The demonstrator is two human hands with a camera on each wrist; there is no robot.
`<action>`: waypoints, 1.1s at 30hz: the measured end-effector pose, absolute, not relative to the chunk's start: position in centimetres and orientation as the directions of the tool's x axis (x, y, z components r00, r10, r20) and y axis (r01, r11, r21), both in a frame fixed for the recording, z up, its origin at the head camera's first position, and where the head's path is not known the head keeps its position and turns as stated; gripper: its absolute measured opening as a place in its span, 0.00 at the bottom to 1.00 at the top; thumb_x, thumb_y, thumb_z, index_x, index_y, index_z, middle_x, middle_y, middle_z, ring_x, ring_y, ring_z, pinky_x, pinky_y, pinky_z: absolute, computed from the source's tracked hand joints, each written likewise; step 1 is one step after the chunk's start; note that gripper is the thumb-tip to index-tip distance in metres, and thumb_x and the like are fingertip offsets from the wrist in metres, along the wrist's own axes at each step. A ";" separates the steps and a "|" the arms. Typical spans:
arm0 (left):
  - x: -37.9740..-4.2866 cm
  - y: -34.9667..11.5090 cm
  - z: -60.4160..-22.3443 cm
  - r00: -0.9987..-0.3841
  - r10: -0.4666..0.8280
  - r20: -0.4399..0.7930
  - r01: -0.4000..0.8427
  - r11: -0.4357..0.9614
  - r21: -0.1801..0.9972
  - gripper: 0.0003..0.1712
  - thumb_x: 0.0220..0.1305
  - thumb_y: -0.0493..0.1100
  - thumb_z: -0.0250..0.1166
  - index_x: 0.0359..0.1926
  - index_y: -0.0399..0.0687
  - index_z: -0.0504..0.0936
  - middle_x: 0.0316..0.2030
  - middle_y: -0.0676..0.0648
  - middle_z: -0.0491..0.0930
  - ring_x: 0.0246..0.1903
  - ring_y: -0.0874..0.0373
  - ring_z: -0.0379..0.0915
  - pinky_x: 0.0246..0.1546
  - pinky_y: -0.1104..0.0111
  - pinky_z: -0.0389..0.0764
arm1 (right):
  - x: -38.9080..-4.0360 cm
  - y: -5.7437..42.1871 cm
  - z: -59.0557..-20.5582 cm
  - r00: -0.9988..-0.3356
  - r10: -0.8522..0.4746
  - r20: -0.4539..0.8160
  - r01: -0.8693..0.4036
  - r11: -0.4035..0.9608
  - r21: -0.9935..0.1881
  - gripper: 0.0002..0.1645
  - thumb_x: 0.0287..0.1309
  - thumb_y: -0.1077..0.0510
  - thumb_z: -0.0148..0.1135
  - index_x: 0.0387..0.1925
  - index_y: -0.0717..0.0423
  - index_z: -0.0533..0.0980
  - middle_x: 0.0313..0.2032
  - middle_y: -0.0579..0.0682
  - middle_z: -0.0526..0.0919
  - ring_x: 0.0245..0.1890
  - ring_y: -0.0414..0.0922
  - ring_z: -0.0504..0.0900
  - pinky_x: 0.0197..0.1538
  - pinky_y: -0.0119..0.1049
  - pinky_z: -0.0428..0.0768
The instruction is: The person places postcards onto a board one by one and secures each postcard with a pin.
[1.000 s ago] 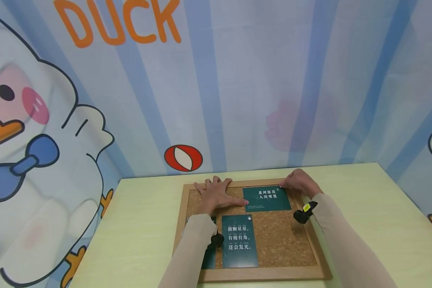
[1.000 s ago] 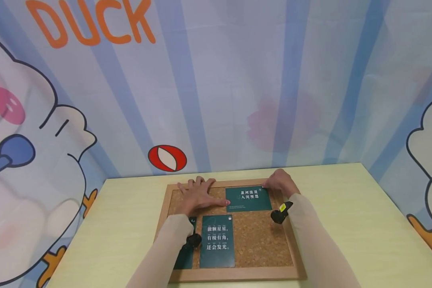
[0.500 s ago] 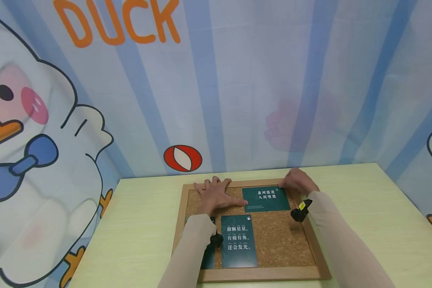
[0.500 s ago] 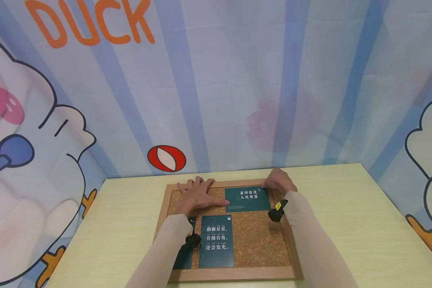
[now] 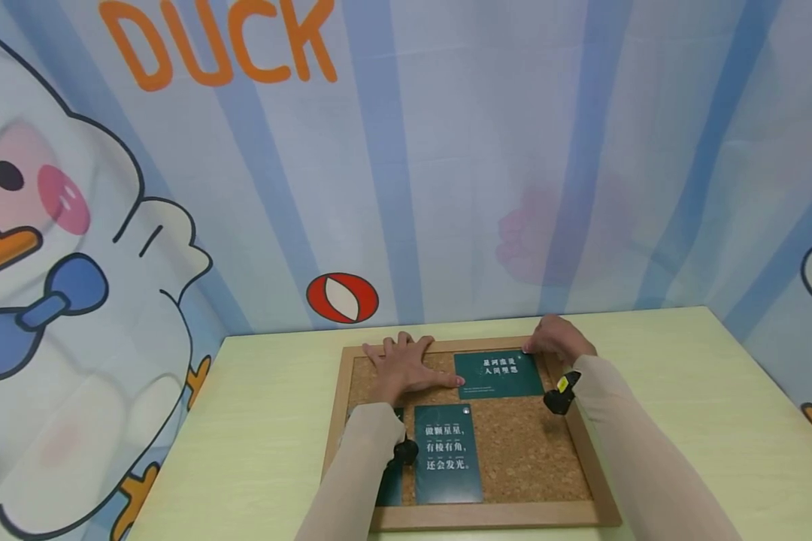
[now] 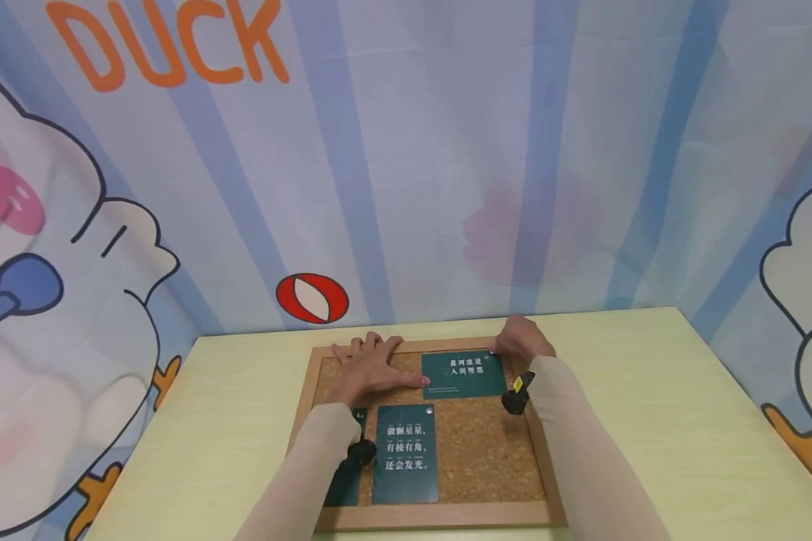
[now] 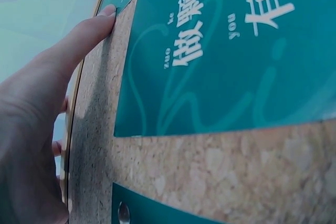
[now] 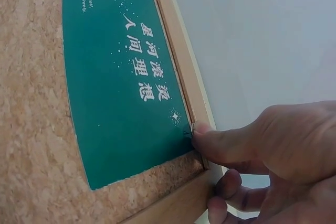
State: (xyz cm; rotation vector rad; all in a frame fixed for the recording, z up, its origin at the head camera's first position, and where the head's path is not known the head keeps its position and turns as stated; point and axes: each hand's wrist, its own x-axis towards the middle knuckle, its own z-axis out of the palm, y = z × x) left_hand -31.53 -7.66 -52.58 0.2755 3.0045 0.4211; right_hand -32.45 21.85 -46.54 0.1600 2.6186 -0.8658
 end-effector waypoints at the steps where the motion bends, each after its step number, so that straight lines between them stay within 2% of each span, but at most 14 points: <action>1: -31.5 -7.7 -52.6 -0.979 0.190 -0.068 0.164 0.946 0.279 0.69 0.34 0.90 0.67 0.77 0.66 0.68 0.69 0.39 0.68 0.67 0.35 0.59 0.63 0.22 0.31 | -32.5 21.7 -46.4 -0.922 -0.012 -0.388 0.218 0.811 -0.542 0.16 0.67 0.59 0.67 0.44 0.72 0.78 0.38 0.59 0.77 0.37 0.53 0.74 0.43 0.49 0.82; 5: -31.6 -7.8 -52.5 -0.979 0.193 -0.070 0.167 0.945 0.280 0.69 0.34 0.90 0.67 0.78 0.66 0.68 0.69 0.38 0.68 0.67 0.35 0.59 0.63 0.22 0.31 | -32.7 21.3 -46.2 -0.922 -0.010 -0.388 0.204 0.837 -0.507 0.17 0.68 0.59 0.67 0.42 0.73 0.77 0.37 0.60 0.77 0.37 0.54 0.77 0.44 0.52 0.85; 9: -31.5 -7.8 -52.4 -0.977 0.198 -0.073 0.170 0.944 0.282 0.70 0.34 0.90 0.67 0.78 0.65 0.67 0.69 0.38 0.67 0.67 0.34 0.59 0.63 0.21 0.31 | -32.6 21.1 -46.3 -0.929 -0.021 -0.369 0.174 0.855 -0.488 0.16 0.66 0.60 0.68 0.41 0.71 0.74 0.35 0.59 0.76 0.36 0.53 0.76 0.42 0.49 0.82; 18: -31.5 -7.8 -52.5 -0.979 0.195 -0.062 0.170 0.943 0.286 0.69 0.34 0.90 0.67 0.77 0.66 0.68 0.68 0.38 0.68 0.67 0.35 0.59 0.63 0.22 0.31 | -32.5 21.2 -46.3 -0.933 -0.033 -0.358 0.161 0.852 -0.498 0.18 0.67 0.60 0.67 0.45 0.74 0.73 0.39 0.66 0.79 0.40 0.60 0.82 0.41 0.53 0.85; 21: -31.5 -7.9 -52.4 -0.978 0.195 -0.071 0.167 0.944 0.286 0.69 0.35 0.90 0.67 0.78 0.65 0.67 0.69 0.38 0.68 0.67 0.35 0.59 0.63 0.21 0.31 | -32.4 21.2 -46.5 -0.935 -0.042 -0.353 0.151 0.851 -0.502 0.15 0.67 0.60 0.67 0.40 0.71 0.75 0.36 0.62 0.80 0.37 0.56 0.80 0.40 0.51 0.84; 23: -31.5 -8.0 -52.4 -0.977 0.200 -0.075 0.171 0.943 0.287 0.70 0.34 0.90 0.67 0.78 0.65 0.67 0.69 0.38 0.68 0.67 0.35 0.59 0.62 0.21 0.31 | -32.4 21.4 -46.7 -0.936 -0.059 -0.346 0.138 0.845 -0.516 0.13 0.67 0.59 0.67 0.32 0.66 0.76 0.30 0.57 0.78 0.32 0.52 0.78 0.37 0.48 0.82; 27: -31.5 -8.2 -52.3 -0.975 0.207 -0.074 0.179 0.942 0.284 0.70 0.35 0.90 0.65 0.78 0.65 0.67 0.68 0.38 0.68 0.66 0.34 0.60 0.62 0.20 0.32 | -32.4 22.0 -47.3 -0.946 -0.104 -0.306 0.097 0.812 -0.575 0.24 0.67 0.57 0.67 0.17 0.54 0.69 0.18 0.46 0.64 0.22 0.44 0.66 0.30 0.39 0.71; 29: -31.6 -8.2 -52.3 -0.976 0.206 -0.073 0.179 0.945 0.272 0.69 0.35 0.91 0.65 0.78 0.66 0.66 0.67 0.38 0.68 0.66 0.34 0.60 0.61 0.20 0.34 | -32.4 22.5 -47.6 -0.953 -0.128 -0.275 0.071 0.787 -0.613 0.26 0.67 0.55 0.67 0.15 0.51 0.67 0.18 0.44 0.61 0.21 0.43 0.63 0.29 0.38 0.66; 33: -31.5 -8.2 -52.1 -0.974 0.211 -0.078 0.189 0.956 0.226 0.68 0.37 0.91 0.63 0.79 0.66 0.66 0.67 0.39 0.68 0.66 0.34 0.62 0.60 0.19 0.39 | -31.7 23.1 -47.9 -0.963 -0.142 -0.231 0.046 0.754 -0.655 0.19 0.68 0.52 0.67 0.24 0.55 0.73 0.25 0.48 0.70 0.29 0.46 0.70 0.32 0.38 0.68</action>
